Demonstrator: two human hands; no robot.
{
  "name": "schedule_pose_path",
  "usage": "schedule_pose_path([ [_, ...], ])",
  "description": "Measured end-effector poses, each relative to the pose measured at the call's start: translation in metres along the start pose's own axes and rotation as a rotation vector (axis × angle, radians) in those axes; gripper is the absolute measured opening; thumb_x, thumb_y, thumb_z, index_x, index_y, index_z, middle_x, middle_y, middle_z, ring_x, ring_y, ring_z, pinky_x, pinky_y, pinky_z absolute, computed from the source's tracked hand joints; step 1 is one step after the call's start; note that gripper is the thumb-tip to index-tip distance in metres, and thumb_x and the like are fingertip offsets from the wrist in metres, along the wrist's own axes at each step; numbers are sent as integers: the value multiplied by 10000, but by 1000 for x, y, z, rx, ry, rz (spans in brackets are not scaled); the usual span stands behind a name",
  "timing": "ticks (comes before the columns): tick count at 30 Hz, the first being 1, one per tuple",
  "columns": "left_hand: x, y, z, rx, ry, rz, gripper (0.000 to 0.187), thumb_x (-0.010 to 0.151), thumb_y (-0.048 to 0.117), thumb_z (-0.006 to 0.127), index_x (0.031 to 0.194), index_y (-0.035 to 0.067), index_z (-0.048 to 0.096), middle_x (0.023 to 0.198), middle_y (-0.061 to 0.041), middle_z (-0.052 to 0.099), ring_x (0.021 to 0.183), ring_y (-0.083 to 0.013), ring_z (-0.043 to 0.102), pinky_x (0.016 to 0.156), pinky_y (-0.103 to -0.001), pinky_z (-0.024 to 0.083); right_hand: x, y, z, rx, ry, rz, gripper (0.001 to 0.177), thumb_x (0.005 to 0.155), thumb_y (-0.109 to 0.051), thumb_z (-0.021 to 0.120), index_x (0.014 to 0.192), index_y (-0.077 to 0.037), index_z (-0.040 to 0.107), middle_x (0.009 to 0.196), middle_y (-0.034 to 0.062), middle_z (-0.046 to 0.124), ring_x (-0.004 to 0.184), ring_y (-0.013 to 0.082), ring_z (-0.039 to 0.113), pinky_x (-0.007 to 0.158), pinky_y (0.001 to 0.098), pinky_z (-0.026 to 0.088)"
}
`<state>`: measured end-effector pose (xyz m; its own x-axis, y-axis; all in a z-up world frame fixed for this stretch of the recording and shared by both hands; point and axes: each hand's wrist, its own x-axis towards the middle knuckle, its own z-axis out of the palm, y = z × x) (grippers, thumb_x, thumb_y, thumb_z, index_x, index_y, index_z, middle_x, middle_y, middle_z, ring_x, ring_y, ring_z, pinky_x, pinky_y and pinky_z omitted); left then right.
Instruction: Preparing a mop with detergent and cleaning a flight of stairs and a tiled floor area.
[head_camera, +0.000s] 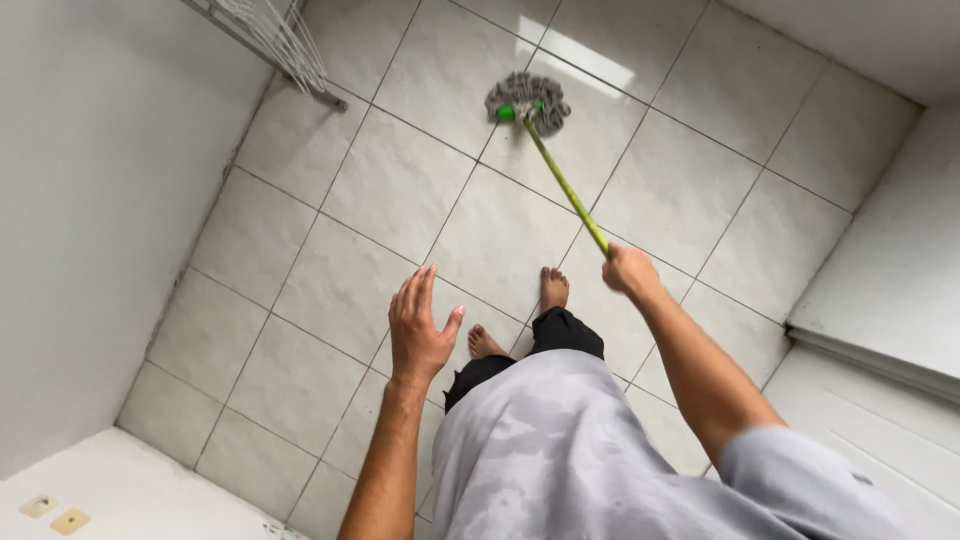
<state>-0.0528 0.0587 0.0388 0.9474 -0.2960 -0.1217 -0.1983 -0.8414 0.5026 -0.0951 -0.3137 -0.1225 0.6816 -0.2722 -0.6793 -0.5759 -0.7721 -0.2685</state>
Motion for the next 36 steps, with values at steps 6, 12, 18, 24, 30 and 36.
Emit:
schedule_pose_path([
  [6, 19, 51, -14, -5, 45, 49, 743, 909, 364, 700, 1562, 157, 410, 1501, -189, 489, 1380, -441, 468, 1120, -635, 342, 154, -40, -65, -250, 140, -1, 465, 903, -221, 517, 1313, -130, 716, 1043, 240, 753, 1016, 431, 737, 794, 576, 605],
  [12, 13, 15, -10, -46, 24, 110, 759, 887, 344, 724, 1553, 144, 421, 1480, -192, 506, 1361, -441, 488, 1111, -618, 371, 21, 4, -23, -144, 70, 96, 444, 974, -207, 459, 1340, -116, 693, 1039, 284, 749, 1040, 472, 734, 823, 617, 595],
  [18, 5, -19, 6, -89, -147, 241, 763, 874, 339, 731, 1547, 138, 434, 1467, -204, 520, 1355, -431, 504, 1110, -587, 386, -209, 50, 62, 43, -44, 333, 442, 989, -359, 438, 1366, -207, 611, 1072, 328, 763, 1128, 493, 716, 969, 567, 568],
  [24, -1, -12, 17, -14, -246, 395, 781, 874, 385, 739, 1554, 165, 425, 1482, -194, 503, 1378, -416, 477, 1125, -565, 377, -316, 34, 129, 262, -184, 493, 610, 971, -325, 458, 1533, -93, 501, 1233, 375, 717, 1236, 513, 657, 1032, 592, 528],
  [30, -13, 30, 7, -13, -249, 440, 756, 906, 434, 707, 1557, 173, 424, 1506, -199, 485, 1404, -435, 444, 1144, -576, 344, -214, 43, 120, 377, 7, 376, 524, 985, -342, 497, 1389, -42, 641, 1173, 390, 706, 1214, 534, 637, 1006, 623, 505],
  [36, -33, 52, 5, 62, -244, 416, 728, 918, 410, 695, 1550, 157, 438, 1494, -214, 492, 1394, -451, 446, 1131, -596, 347, -65, 112, 87, 385, 210, 433, 470, 993, -312, 520, 1410, -129, 634, 1188, 327, 701, 1170, 493, 662, 902, 630, 547],
])
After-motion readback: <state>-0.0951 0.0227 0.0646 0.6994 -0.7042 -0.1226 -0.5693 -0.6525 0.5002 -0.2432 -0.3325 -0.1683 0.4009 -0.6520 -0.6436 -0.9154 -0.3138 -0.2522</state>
